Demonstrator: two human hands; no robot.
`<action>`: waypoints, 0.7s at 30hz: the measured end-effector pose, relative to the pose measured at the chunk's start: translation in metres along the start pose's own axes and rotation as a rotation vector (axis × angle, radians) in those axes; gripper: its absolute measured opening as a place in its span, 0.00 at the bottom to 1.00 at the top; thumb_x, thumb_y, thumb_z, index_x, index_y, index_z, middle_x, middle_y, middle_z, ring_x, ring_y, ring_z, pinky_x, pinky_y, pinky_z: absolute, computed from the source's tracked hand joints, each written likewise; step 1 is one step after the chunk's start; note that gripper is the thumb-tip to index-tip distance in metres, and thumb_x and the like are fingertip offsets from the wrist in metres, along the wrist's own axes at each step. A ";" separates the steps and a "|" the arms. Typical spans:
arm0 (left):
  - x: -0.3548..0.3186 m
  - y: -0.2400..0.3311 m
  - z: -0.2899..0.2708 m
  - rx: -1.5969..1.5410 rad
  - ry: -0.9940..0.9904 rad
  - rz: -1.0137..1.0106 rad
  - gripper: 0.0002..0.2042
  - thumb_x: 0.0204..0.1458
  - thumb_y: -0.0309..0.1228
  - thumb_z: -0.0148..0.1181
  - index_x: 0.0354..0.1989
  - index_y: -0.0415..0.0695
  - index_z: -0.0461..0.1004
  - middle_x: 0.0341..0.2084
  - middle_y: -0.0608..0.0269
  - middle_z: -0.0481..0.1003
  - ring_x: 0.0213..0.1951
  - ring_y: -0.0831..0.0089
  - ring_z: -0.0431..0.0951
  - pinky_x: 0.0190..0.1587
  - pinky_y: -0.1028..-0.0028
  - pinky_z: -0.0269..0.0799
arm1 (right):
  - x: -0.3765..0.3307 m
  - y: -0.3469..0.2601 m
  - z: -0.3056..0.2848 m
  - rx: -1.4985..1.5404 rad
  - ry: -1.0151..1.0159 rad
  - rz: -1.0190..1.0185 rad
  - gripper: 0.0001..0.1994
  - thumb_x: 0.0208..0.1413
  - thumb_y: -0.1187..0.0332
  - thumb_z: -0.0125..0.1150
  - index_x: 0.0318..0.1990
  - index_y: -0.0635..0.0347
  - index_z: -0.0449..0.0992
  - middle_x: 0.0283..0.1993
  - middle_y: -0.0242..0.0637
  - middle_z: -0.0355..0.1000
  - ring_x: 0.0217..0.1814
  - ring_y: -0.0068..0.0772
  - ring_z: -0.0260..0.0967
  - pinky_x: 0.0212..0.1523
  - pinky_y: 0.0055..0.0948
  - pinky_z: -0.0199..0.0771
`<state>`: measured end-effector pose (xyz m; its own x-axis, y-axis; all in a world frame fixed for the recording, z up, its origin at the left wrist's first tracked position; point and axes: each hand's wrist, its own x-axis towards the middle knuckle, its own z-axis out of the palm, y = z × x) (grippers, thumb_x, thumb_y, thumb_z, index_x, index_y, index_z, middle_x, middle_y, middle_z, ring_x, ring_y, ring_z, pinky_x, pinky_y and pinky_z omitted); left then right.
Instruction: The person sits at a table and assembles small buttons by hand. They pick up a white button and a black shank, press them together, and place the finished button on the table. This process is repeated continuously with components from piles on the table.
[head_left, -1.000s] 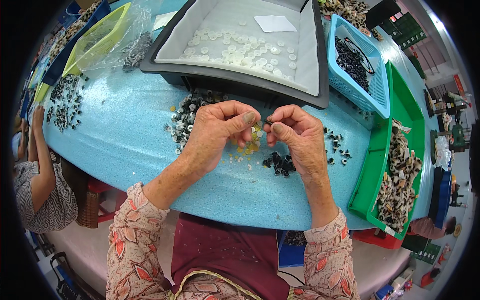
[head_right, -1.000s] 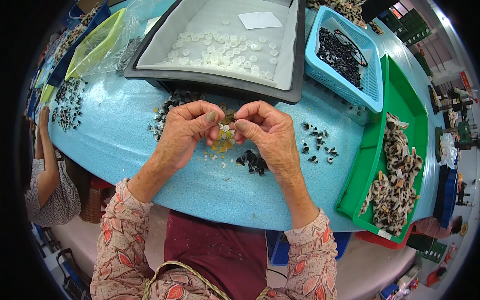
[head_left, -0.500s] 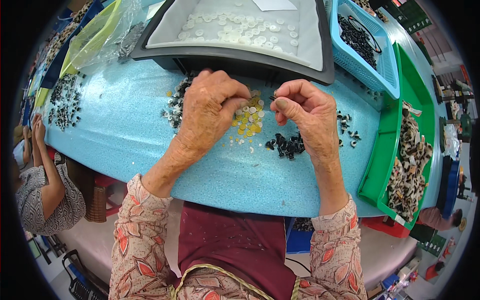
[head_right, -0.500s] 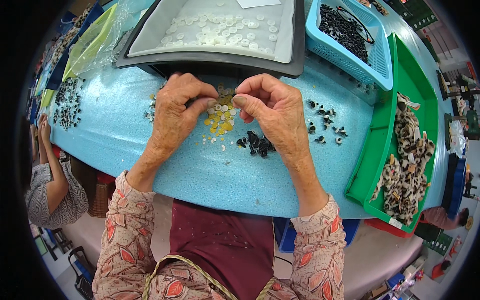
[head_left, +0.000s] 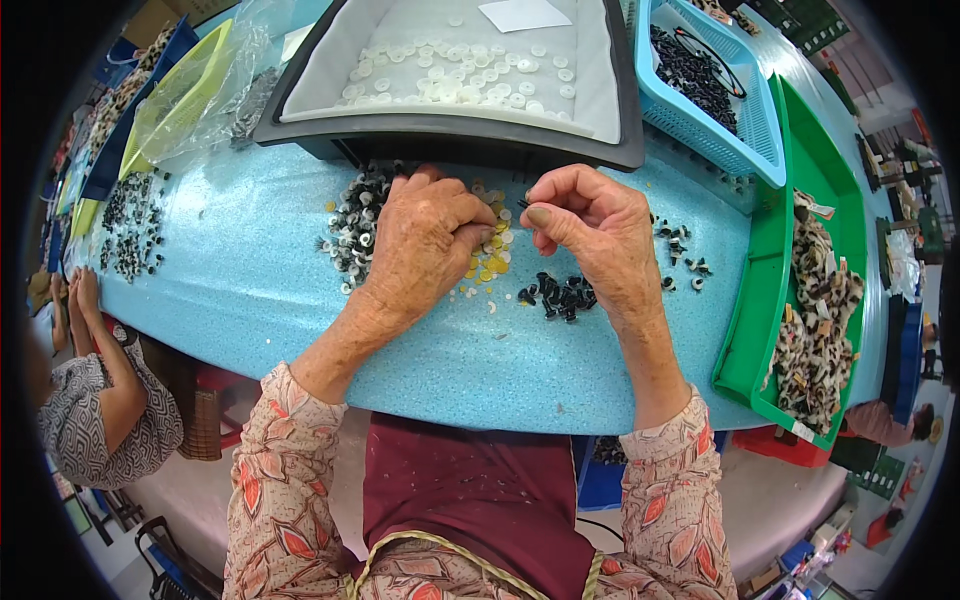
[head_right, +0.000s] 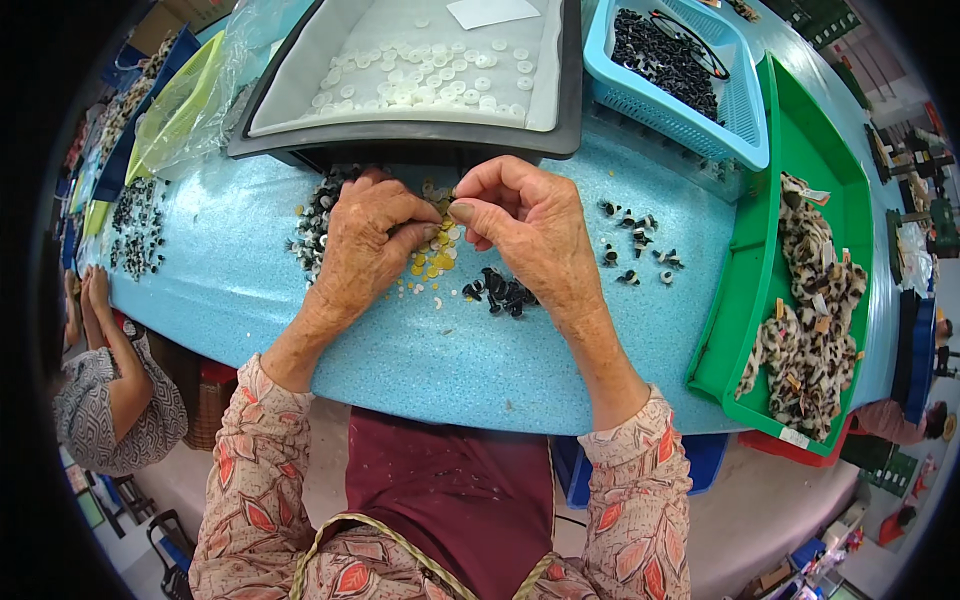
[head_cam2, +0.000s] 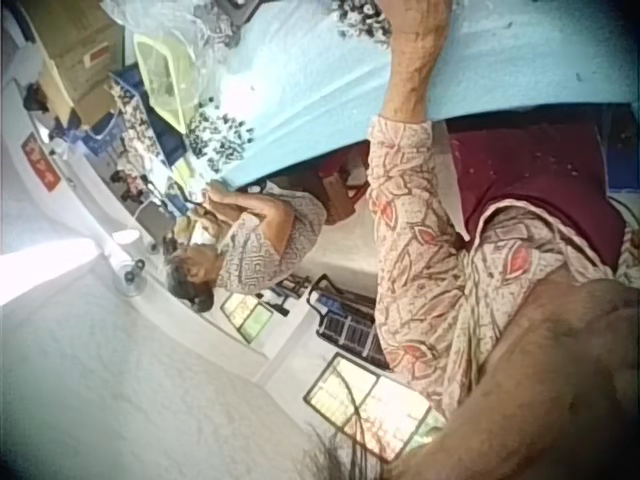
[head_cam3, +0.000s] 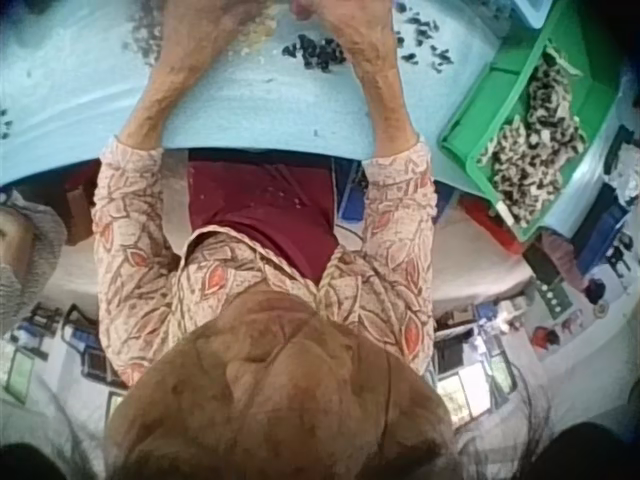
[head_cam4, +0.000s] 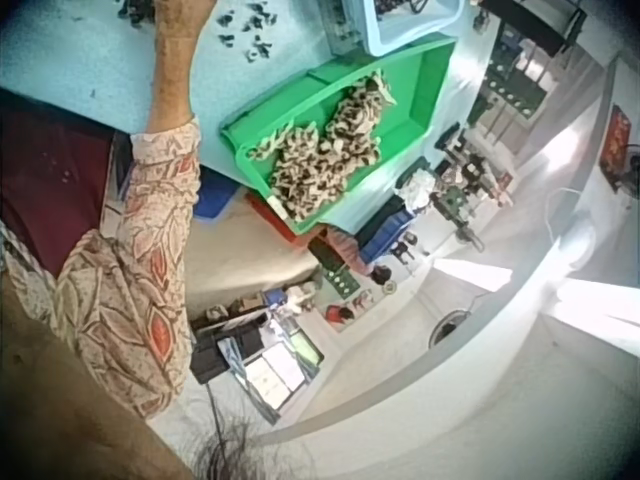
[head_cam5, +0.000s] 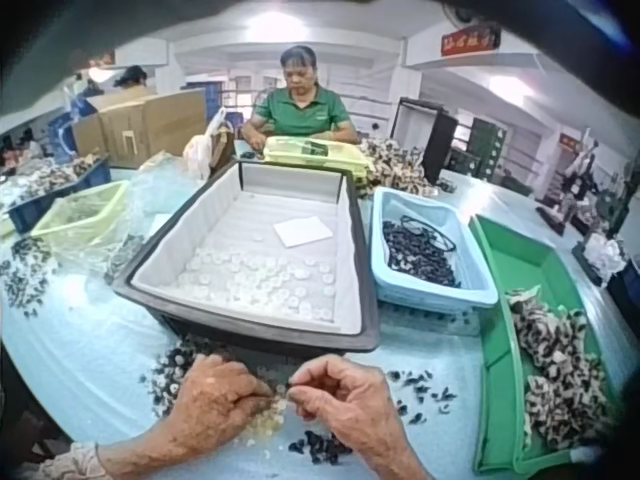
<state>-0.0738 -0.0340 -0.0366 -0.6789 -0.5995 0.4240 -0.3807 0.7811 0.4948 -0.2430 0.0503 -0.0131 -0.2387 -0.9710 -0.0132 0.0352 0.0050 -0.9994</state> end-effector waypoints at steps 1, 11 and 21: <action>0.000 0.000 -0.001 0.006 0.007 0.001 0.05 0.37 0.25 0.66 0.26 0.45 0.79 0.21 0.67 0.73 0.30 0.69 0.70 0.35 0.69 0.63 | 0.000 0.000 0.000 -0.003 0.001 0.008 0.05 0.50 0.76 0.63 0.34 0.65 0.74 0.26 0.31 0.73 0.26 0.17 0.70 0.27 0.16 0.72; 0.005 0.001 -0.014 -1.079 -0.112 -0.624 0.04 0.50 0.23 0.60 0.33 0.38 0.75 0.28 0.64 0.76 0.28 0.79 0.75 0.30 0.81 0.70 | -0.001 0.001 0.003 0.123 -0.041 -0.045 0.06 0.50 0.78 0.62 0.35 0.67 0.73 0.28 0.33 0.73 0.29 0.20 0.72 0.29 0.18 0.75; 0.002 0.006 -0.011 -1.283 -0.102 -0.632 0.05 0.52 0.24 0.58 0.37 0.37 0.74 0.28 0.61 0.77 0.30 0.77 0.77 0.30 0.80 0.73 | -0.003 0.001 0.006 0.021 -0.102 -0.023 0.05 0.48 0.77 0.64 0.33 0.64 0.75 0.27 0.29 0.73 0.29 0.16 0.70 0.30 0.17 0.73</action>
<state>-0.0703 -0.0319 -0.0244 -0.6746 -0.7228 -0.1499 0.1517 -0.3345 0.9301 -0.2365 0.0520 -0.0134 -0.1396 -0.9901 0.0141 0.0519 -0.0215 -0.9984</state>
